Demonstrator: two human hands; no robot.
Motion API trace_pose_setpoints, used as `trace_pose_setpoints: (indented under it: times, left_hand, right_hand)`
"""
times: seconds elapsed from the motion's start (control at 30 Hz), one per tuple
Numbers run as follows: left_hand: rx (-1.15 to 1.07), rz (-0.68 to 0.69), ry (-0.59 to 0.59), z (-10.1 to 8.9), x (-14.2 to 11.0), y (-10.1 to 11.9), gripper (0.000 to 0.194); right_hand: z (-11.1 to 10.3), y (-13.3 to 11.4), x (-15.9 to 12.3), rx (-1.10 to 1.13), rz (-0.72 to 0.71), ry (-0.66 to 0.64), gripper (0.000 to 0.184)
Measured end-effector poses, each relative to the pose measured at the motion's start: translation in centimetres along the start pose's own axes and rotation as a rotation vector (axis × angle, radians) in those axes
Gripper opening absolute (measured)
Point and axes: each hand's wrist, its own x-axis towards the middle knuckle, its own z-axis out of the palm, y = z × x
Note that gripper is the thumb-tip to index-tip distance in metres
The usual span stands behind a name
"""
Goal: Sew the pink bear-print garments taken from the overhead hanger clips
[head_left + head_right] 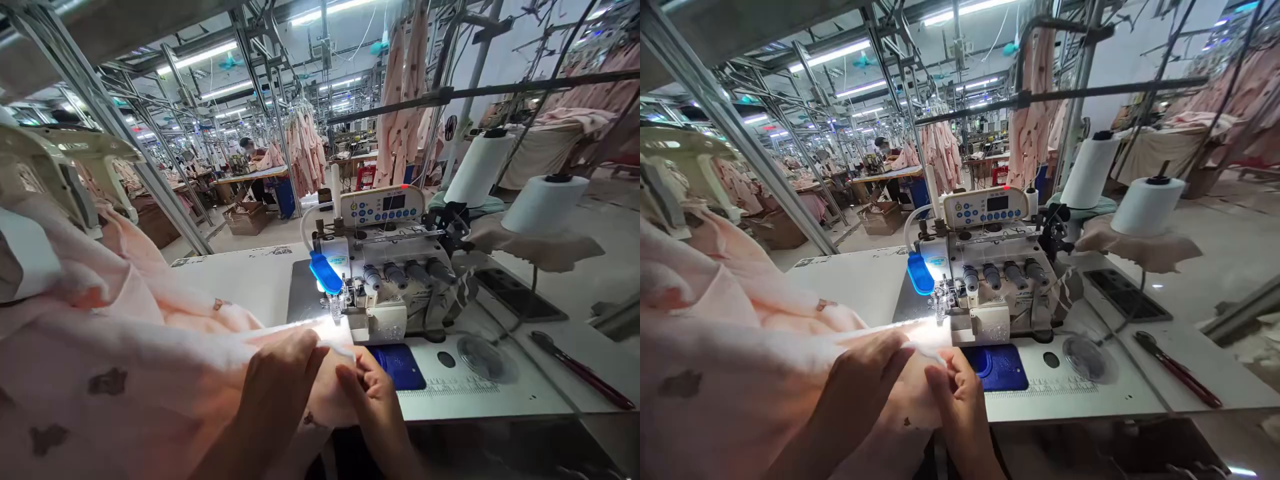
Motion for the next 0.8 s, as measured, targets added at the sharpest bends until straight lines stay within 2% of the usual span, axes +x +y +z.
trace_pose_setpoints:
  times: [0.07,0.17,0.23,0.33,0.47,0.6,0.7,0.8]
  left_hand:
    - [-0.012,-0.058,0.001,1.0,0.5,0.1,0.025]
    - [0.014,-0.090,-0.006,2.2,2.1,-0.3,0.025]
    - [0.047,-0.088,-0.050,2.8,3.4,-0.7,0.025]
    - [0.109,-0.068,-0.141,3.2,4.7,-1.3,0.024]
    - [0.171,-0.001,-0.207,3.2,4.7,-1.7,0.025]
    - [0.206,0.016,-0.250,3.1,4.0,-1.7,0.023]
    - [0.218,0.021,-0.236,3.2,3.8,-1.6,0.023]
    - [0.226,0.015,-0.238,3.2,4.4,-1.3,0.024]
  right_hand:
    - [-0.3,0.2,0.2,0.008,0.055,-0.005,0.041]
    - [-0.7,0.1,0.9,-0.181,-0.034,0.097,0.042]
    - [-0.7,0.0,1.5,-0.286,-0.086,0.163,0.038]
    - [-0.4,0.4,2.1,-0.273,-0.052,0.214,0.032]
    - [-0.2,0.8,1.9,-0.242,-0.036,0.183,0.029]
    - [-0.7,0.3,1.4,-0.403,-0.104,0.120,0.025]
    - [-1.0,-0.2,1.1,-0.475,-0.151,0.094,0.032]
    - [-1.1,-0.4,1.2,-0.514,-0.119,0.097,0.040]
